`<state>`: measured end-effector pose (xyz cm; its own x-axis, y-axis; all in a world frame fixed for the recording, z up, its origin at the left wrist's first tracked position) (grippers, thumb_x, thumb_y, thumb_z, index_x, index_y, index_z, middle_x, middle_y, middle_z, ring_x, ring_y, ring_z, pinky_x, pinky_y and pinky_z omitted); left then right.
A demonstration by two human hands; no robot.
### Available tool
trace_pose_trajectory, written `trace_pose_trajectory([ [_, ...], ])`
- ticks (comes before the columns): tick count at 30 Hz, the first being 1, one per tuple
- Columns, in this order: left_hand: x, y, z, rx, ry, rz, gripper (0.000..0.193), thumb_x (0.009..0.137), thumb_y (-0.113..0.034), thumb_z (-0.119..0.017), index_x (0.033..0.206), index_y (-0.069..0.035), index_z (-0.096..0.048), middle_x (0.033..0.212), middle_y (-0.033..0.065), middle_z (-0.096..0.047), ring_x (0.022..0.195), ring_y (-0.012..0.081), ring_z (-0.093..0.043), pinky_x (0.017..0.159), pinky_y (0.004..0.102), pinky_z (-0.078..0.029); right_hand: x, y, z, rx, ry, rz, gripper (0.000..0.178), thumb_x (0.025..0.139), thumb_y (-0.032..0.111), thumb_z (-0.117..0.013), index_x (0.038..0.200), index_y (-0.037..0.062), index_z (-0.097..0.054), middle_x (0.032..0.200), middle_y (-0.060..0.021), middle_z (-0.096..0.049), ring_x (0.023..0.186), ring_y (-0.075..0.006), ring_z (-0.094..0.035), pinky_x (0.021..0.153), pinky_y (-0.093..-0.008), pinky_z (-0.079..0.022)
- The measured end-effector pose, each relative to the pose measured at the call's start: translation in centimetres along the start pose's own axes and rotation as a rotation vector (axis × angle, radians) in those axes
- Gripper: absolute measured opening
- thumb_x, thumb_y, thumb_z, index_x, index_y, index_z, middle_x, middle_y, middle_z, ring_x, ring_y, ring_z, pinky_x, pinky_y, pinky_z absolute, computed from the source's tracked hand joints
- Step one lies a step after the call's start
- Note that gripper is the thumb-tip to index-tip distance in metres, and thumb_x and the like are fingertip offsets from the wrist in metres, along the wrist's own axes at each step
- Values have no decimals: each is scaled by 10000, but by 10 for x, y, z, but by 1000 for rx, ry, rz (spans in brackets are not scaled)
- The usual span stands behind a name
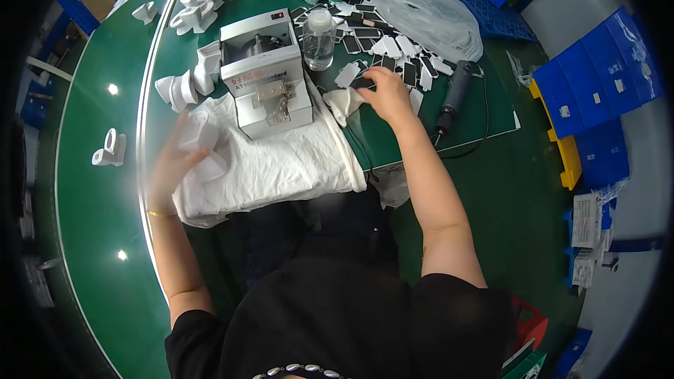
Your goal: Assembling plastic device enclosures by fitting covers and securing them with screws using an electric screwdriver.
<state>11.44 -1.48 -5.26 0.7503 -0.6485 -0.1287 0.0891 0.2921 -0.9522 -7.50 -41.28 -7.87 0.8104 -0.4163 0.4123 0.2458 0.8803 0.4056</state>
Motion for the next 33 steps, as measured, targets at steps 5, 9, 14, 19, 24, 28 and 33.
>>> trace_pose_trajectory([
  [5,-20,-11,-10,-32,-58,-169,1073,616,-2,-885,1517,-20,-301,1437,119,-456,1264,194,-489,1043,324,-415,10,-4,-6,-3,64,24,303,790,161,-759,1053,22,-703,1122,-115,-670,921,-271,-670,800,-349,-535],
  [9,-64,-38,-48,212,-151,-359,1201,529,-62,-944,1521,-32,-268,1427,148,-450,1293,245,-473,1090,364,-388,19,7,-10,143,45,-284,405,833,303,-750,1126,30,-686,1168,-158,-631,1048,-298,-626,889,-380,-503],
  [14,-87,-27,-112,-9,-158,-333,1261,534,-112,-956,1537,-28,-197,1414,185,-465,1293,288,-486,1097,383,-381,23,20,-29,-104,55,-309,734,737,487,-801,1282,38,-599,1142,-205,-615,1112,-382,-579,917,-445,-478],
  [19,-90,-12,-143,25,-141,-414,1261,533,-181,-966,1524,-1,-209,1409,201,-488,1271,329,-523,1055,394,-426,16,5,-19,350,-255,-184,297,904,184,-705,1112,-14,-630,829,-53,-633,714,-121,-575,640,-261,-456],
  [24,-88,-2,-152,214,-98,-515,1169,599,-173,-925,1517,5,-223,1382,217,-510,1239,365,-543,1019,417,-463,-27,128,36,1047,-96,-188,193,923,23,-646,1114,-2,-653,919,-3,-633,792,-48,-554,682,-200,-442],
  [28,-91,-1,-147,155,-94,-447,1148,618,-156,-909,1519,5,-215,1372,223,-516,1227,382,-548,992,428,-482,-77,180,20,906,421,-93,252,878,-50,-669,1126,-8,-679,1012,-36,-649,868,-77,-590,755,-201,-470],
  [33,-92,-1,-145,142,-93,-451,1141,635,-142,-897,1521,14,-195,1361,224,-525,1214,379,-559,971,431,-498,-95,195,0,944,485,-218,234,869,-9,-703,1103,-1,-695,850,-10,-649,744,-72,-575,707,-213,-471],
])
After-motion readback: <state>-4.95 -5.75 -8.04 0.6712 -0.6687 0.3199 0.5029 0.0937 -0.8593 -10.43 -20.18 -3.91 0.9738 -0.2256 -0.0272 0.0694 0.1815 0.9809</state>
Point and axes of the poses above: each hand's wrist, its own x-axis towards the middle knuckle, its own z-axis out of the back of the hand, y = z × x, the point moved 6 cm from there along x, towards the middle knuckle
